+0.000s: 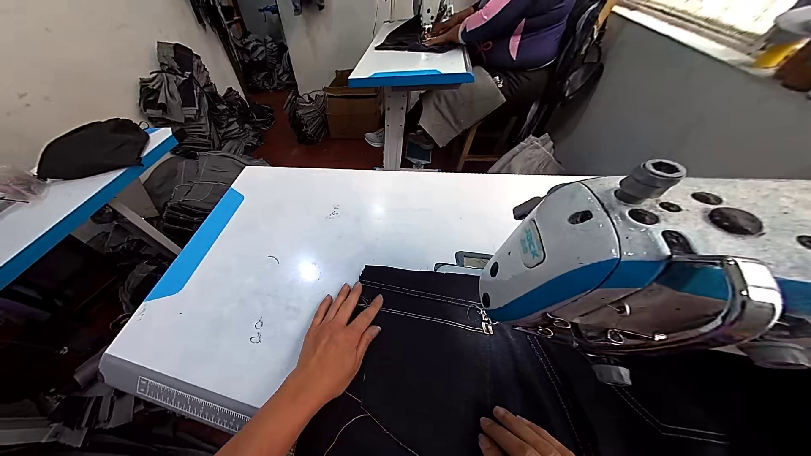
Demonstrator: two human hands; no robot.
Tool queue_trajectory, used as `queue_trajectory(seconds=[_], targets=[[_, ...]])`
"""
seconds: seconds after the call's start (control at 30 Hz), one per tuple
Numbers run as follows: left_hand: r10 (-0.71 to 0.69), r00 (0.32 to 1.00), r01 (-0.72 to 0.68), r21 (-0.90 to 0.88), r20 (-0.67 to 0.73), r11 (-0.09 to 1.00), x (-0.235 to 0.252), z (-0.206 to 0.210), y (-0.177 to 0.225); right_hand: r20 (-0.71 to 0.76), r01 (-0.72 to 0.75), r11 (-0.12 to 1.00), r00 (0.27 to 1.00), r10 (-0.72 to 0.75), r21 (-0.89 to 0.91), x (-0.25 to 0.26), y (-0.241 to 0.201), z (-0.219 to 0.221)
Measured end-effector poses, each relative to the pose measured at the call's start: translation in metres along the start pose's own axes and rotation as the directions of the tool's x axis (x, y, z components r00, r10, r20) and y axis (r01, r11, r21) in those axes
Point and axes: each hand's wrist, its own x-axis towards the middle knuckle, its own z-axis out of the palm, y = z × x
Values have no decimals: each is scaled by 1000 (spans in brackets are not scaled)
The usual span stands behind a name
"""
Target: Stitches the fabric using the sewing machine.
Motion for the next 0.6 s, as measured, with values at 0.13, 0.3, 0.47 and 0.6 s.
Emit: queue_trajectory(seconds=[0.13,0.3,0.47,0.6], targets=[[-110,984,85,-171,-137,981,28,-7,0,31,21,999,999,-22,38,4,3,0],[-237,953,269,-168,189,948,60,-36,10,-47,18,996,999,-14,89,-3,7,9],[-250,939,284,-123,236,951,65,-38,9,-71,13,992,997,-4,122,-6,5,12],[-176,983,180,-90,50,980,51,-36,17,-52,12,992,999,-5,128,-4,7,8]])
